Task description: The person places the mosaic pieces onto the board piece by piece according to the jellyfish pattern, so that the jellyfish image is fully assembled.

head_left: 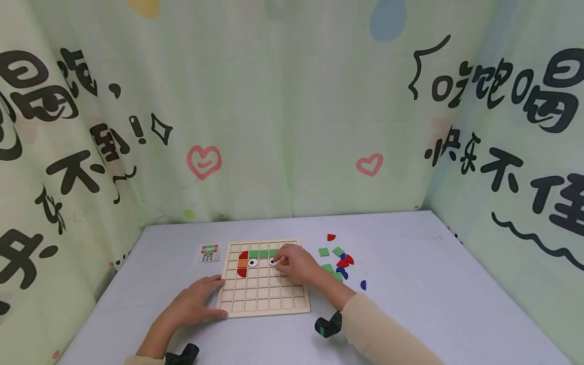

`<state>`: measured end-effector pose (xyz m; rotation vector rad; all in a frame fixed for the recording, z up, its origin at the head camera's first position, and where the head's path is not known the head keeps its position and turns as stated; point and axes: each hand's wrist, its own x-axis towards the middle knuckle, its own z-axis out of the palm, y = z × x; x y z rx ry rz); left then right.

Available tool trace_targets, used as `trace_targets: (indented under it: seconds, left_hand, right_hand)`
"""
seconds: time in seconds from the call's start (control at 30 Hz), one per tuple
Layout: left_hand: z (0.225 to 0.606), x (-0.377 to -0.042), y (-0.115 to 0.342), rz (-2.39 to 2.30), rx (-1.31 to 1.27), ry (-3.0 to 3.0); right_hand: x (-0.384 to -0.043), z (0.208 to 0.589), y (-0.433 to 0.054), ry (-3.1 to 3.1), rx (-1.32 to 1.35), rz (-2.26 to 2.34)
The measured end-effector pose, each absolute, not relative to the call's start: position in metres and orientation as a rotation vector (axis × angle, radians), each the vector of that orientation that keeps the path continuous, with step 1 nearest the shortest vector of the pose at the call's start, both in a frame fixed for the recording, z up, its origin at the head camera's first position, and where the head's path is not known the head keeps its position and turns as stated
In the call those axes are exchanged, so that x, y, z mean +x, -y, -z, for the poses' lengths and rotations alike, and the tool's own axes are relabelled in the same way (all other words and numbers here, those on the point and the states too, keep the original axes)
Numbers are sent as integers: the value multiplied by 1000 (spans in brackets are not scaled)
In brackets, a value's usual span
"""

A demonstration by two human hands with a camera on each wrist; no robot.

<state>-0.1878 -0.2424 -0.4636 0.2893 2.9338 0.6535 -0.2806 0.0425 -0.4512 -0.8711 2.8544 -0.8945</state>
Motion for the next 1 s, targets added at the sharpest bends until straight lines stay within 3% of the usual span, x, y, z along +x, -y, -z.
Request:
trace_targets:
  seconds: [0.53, 1.0]
  left_hand:
    - [459, -187, 241, -650, 274, -2915]
    - [462, -187, 241, -665, 262, -2918]
  right_hand:
    - [-281, 456, -139, -2972, -568, 768]
    - [-280, 457, -159, -2933, -615, 651]
